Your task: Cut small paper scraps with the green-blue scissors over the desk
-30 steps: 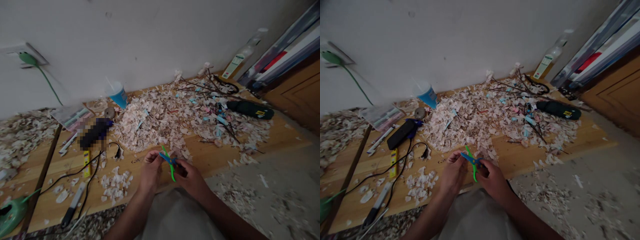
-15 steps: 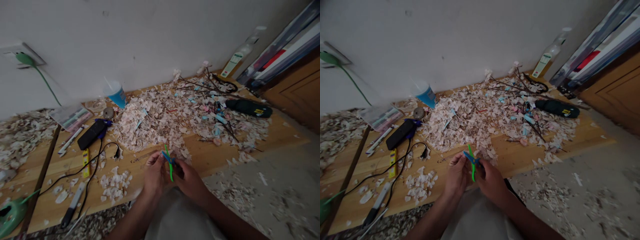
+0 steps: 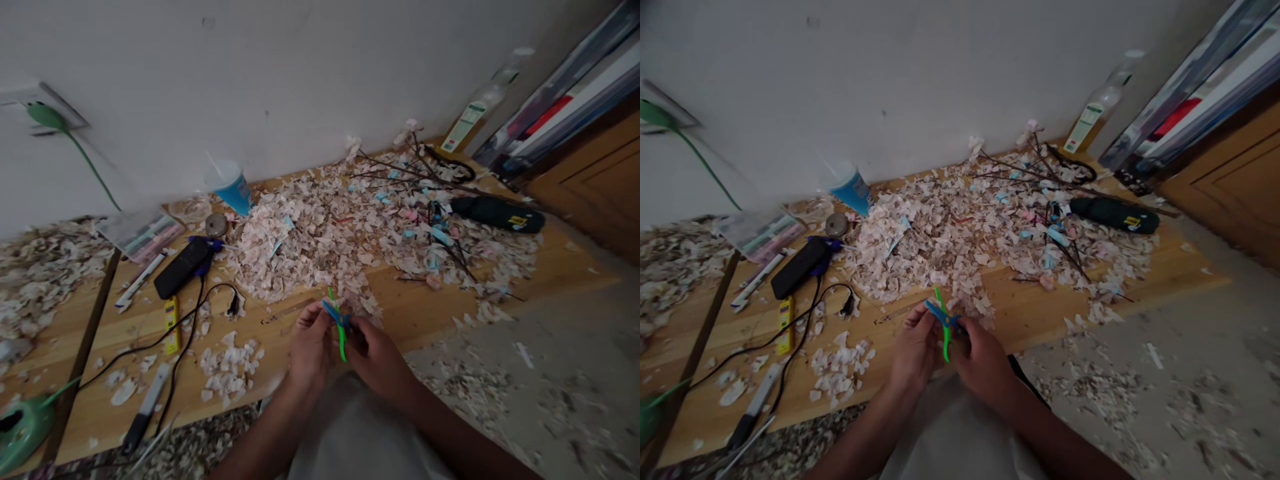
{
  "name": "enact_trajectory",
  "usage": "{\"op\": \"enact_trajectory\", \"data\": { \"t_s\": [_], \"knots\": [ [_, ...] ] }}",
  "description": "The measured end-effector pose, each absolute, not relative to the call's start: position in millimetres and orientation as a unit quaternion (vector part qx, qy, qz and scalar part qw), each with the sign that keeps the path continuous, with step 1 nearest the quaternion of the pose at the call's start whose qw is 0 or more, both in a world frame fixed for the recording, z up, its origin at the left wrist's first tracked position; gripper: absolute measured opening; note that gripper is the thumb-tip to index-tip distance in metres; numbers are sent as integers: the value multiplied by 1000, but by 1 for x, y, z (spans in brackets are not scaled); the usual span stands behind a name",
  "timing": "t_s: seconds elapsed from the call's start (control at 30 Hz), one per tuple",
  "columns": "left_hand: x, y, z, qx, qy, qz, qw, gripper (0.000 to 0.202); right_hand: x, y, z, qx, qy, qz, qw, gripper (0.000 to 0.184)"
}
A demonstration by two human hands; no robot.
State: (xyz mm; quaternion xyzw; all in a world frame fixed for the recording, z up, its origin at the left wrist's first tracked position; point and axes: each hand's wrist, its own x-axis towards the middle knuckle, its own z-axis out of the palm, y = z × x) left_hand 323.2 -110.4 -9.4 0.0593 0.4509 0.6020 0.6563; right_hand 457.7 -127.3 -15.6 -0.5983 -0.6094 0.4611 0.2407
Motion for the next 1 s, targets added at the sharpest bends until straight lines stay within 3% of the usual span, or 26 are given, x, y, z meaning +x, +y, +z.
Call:
{"op": "enact_trajectory", "data": {
  "t_s": [1.0],
  "knots": [
    [325,-110,-3,74,450,599,658,25,457,-129,-21,-606,-615,457,215,38]
  ]
}}
